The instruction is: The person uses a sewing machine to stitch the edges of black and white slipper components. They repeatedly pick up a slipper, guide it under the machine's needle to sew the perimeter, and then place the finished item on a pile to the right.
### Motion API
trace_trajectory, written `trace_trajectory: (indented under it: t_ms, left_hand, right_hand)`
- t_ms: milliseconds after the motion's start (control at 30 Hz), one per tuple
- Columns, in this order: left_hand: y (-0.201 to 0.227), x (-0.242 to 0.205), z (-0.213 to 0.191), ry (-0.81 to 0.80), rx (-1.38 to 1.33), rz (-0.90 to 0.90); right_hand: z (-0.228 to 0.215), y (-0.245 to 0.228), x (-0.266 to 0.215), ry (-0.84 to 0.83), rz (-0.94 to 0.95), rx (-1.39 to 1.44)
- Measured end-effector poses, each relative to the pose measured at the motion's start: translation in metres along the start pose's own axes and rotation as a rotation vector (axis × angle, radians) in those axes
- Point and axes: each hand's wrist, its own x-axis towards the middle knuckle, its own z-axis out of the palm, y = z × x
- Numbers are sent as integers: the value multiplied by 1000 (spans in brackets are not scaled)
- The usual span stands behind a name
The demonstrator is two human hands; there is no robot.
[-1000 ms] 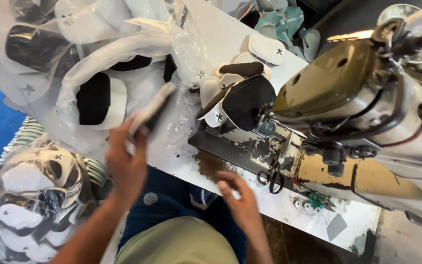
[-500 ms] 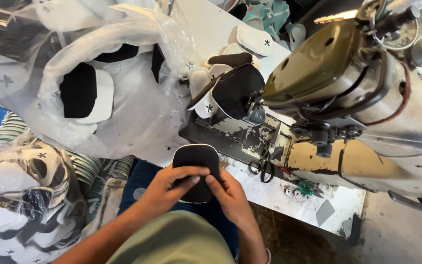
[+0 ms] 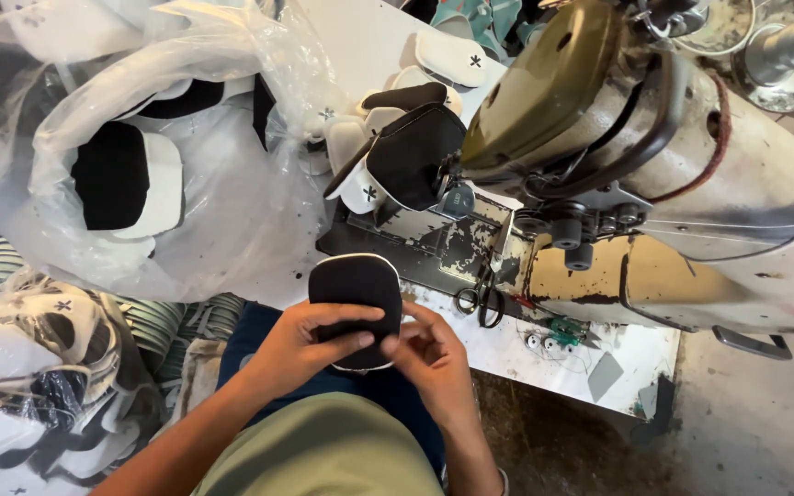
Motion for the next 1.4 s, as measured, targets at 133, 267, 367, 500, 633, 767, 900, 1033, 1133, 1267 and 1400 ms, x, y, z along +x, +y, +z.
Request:
trace_trajectory:
  t_ms: [133,267,367,500,633,767,900,1033,1133,1267,1400]
  left_hand:
    - [12,5,14,-9,152,160]
    - [23,18,23,2,250,192]
    - [24,35,32,20,239,227]
    - [23,62,53,188,265,256]
    - [41,89,64,357,421,283]
    - [43,116,46,316,279,171]
    - [46,127,18,127,186,139]
    - [51,136,3,-19,149,125]
    - [55,144,-7,-99,83,65]
    - [63,147,-15,-89,216,134]
    - [72,154,-27,-139,322,148]
  right_hand:
    - [-11,7,10,165,-48,-12]
    - [-14,-9,25,205,-65,15]
    - [-20,-21,43,247,-28,17]
    - [-29,-38,78,299,-16,26]
    - [-24,-57,123,353,-91,138]
    - [-37,-35,142,381,-190,221]
    - [-29,-36,134,370,-231,250]
    - [-25,-40,125,292,-216,317]
    - [-24,-38,123,281,-210,316]
    - [-25,-26,116,259,-237,299]
    - [-15,-32,112,275,-223,226]
